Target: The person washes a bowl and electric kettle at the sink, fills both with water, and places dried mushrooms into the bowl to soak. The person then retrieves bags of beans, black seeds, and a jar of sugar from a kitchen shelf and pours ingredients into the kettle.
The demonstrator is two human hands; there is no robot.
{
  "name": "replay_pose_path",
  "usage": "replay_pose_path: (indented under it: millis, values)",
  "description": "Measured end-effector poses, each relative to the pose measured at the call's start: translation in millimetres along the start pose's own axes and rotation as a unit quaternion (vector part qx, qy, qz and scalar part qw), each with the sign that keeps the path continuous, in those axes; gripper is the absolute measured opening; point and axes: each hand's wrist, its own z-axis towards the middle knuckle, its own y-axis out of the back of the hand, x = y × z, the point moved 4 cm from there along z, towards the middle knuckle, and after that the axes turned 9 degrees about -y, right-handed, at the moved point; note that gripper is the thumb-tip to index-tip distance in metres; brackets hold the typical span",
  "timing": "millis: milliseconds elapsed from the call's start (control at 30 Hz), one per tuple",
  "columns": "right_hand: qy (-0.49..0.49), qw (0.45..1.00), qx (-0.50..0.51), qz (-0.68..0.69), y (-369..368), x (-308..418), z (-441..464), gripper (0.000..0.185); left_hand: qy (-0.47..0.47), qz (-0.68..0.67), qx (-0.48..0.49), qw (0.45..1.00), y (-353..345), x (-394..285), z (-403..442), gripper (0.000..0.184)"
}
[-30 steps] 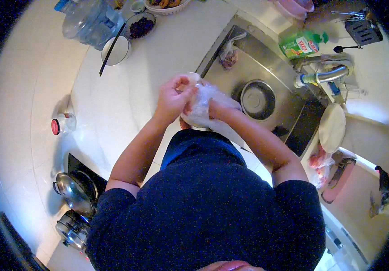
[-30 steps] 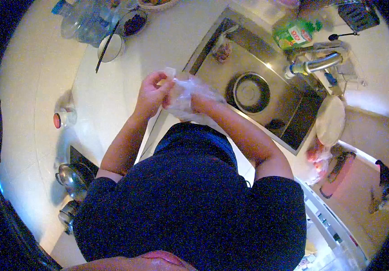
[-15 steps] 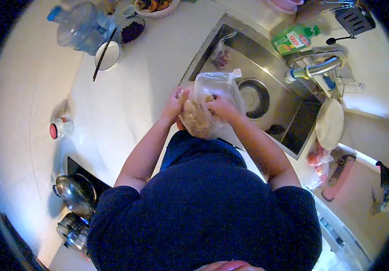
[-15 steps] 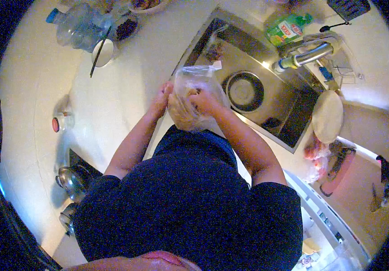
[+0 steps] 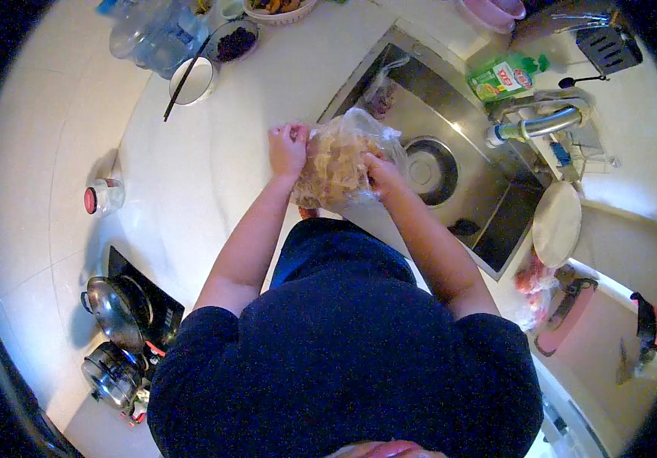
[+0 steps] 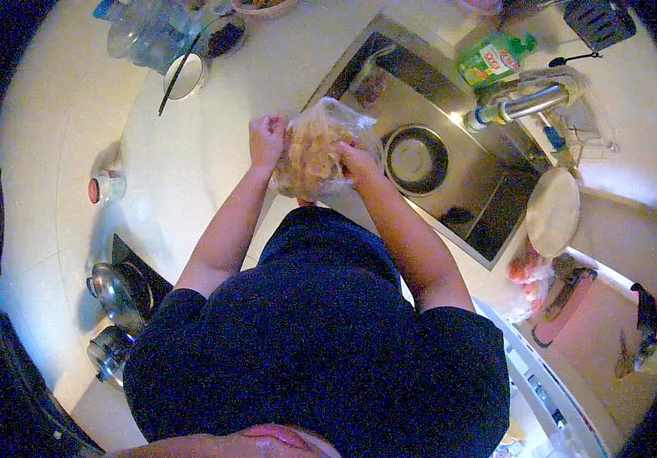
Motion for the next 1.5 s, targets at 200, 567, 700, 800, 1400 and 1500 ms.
replay_pose_path:
  millis: [200, 567, 700, 800, 1400, 1500]
  values:
    - [-0.001, 0.997, -0.043, -0.07, 34, 0, 8, 0.033, -0.161, -0.199, 0.155, 0.954, -2, -7, -25, 0.079]
    - [0.188, 0.925, -0.086, -0.318, -2, 9, -4, 0.039, -0.182, 0.055, 0.262, 0.946, -13, -57, -54, 0.11]
    - [0.208, 0.919, -0.027, -0.335, 2, 16, -22, 0.048, -0.13, 0.149, 0.278, 0.94, -1, -58, -45, 0.086]
    - [0.084, 0.985, 0.07, -0.131, -15, 23, -56, 0.049, -0.16, 0.158, 0.227, 0.948, -7, -56, -45, 0.067]
    - [0.138, 0.971, 0.15, 0.124, 79, 63, -120, 0.055, -0.263, -0.012, 0.022, 0.965, 13, -24, -37, 0.028]
    - [0.18, 0.982, -0.031, 0.048, 159, 59, -123, 0.059, -0.228, -0.077, -0.005, 0.971, 28, -10, -44, 0.033]
